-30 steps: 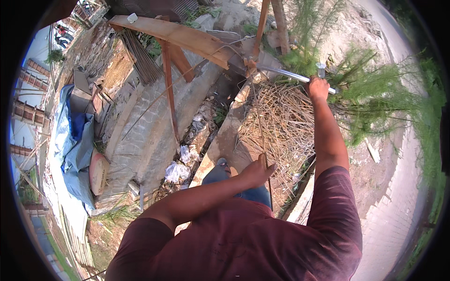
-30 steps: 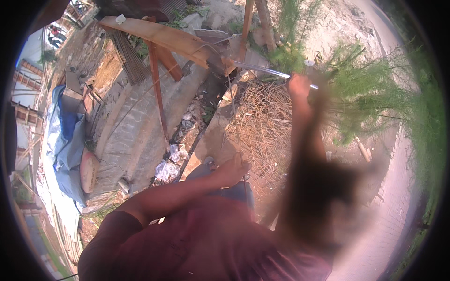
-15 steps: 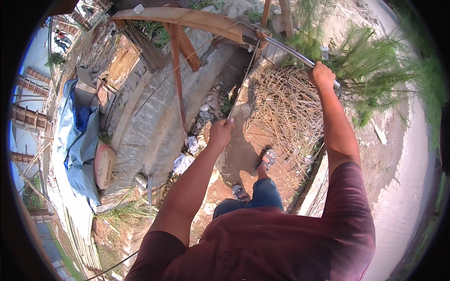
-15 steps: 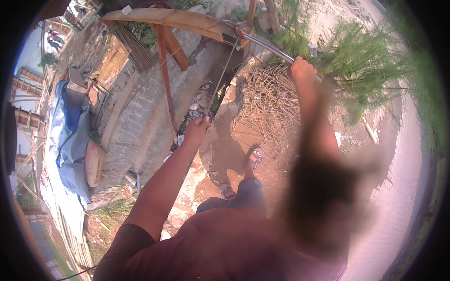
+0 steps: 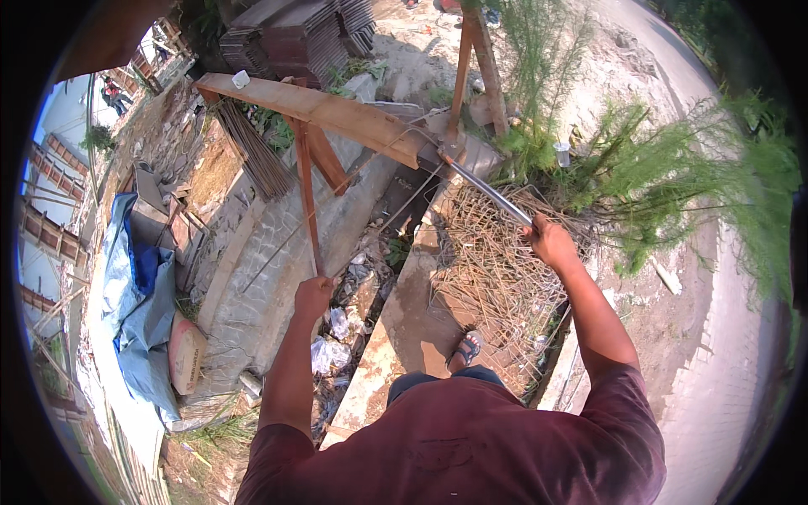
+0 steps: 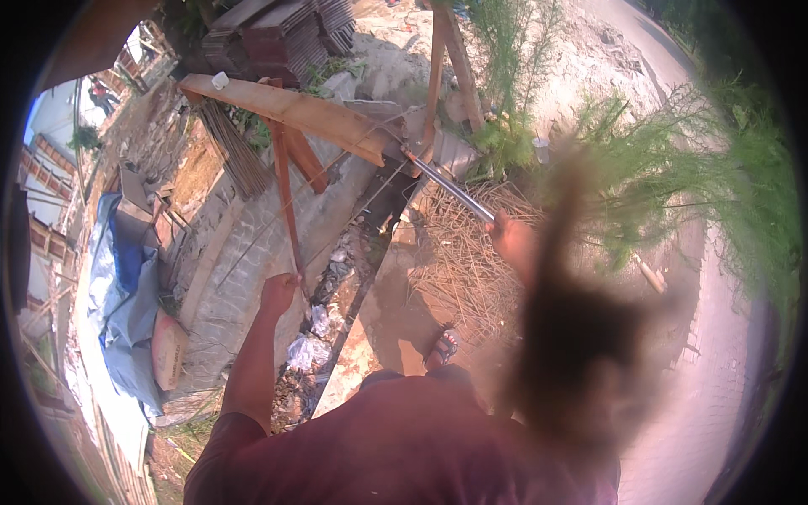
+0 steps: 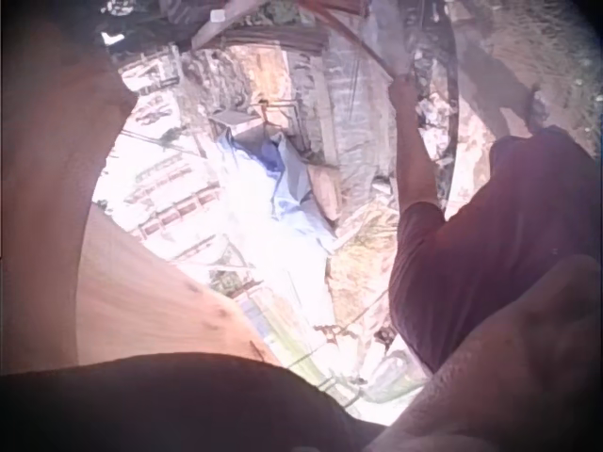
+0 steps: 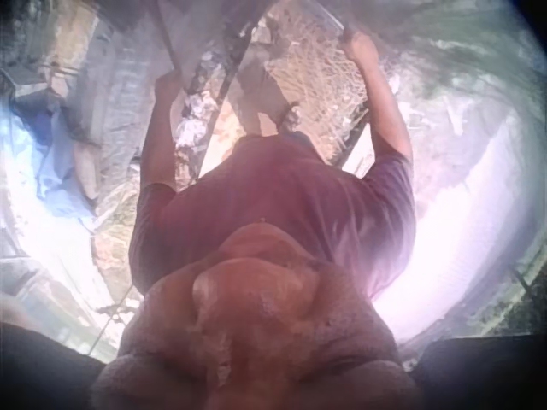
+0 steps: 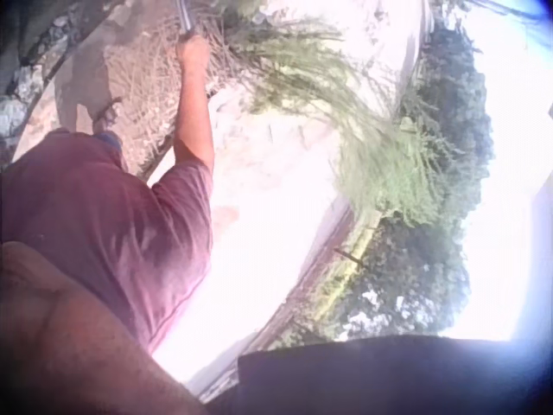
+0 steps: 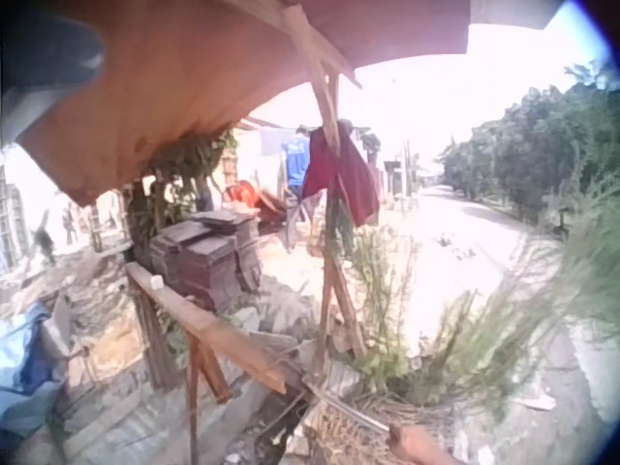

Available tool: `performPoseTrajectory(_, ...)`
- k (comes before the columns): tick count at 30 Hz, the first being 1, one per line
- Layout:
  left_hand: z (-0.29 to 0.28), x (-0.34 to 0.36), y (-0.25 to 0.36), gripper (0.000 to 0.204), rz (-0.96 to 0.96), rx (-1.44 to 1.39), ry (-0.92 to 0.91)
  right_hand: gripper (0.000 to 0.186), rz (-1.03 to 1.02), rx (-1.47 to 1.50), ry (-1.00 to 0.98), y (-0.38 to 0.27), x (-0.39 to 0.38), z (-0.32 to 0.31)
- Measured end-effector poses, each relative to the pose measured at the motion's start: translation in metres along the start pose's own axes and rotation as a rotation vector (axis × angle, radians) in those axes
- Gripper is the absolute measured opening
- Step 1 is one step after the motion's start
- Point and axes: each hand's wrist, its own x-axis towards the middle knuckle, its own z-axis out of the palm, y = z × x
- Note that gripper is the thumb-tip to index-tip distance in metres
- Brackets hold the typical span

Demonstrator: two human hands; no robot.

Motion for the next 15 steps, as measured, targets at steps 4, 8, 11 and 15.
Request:
performPoseTrajectory(4,-0.005,0.000,0.001,0.029,0.028,-0.042,0.028,0.038,0.041,-0.004,-0.021,-0.014,-0.011,0.022)
performPoseTrajectory(8,-0.011,0.002,0.003,0.030,-0.019,-0.031,-0.034,0.042,0.248,0.438,-0.357,0.005,-0.006,0.031)
performPoseTrajectory(11,-0.010,0.011,-0.001,0.029,0.002,-0.053,-0.052,0.039,0.385,1.020,-0.606,0.024,-0.005,0.020)
performPoseTrajectory(15,-0.009,0.037,-0.031,0.028,0.128,-0.091,0.034,0.038,0.461,0.945,-0.501,-0.007,-0.021,0.048)
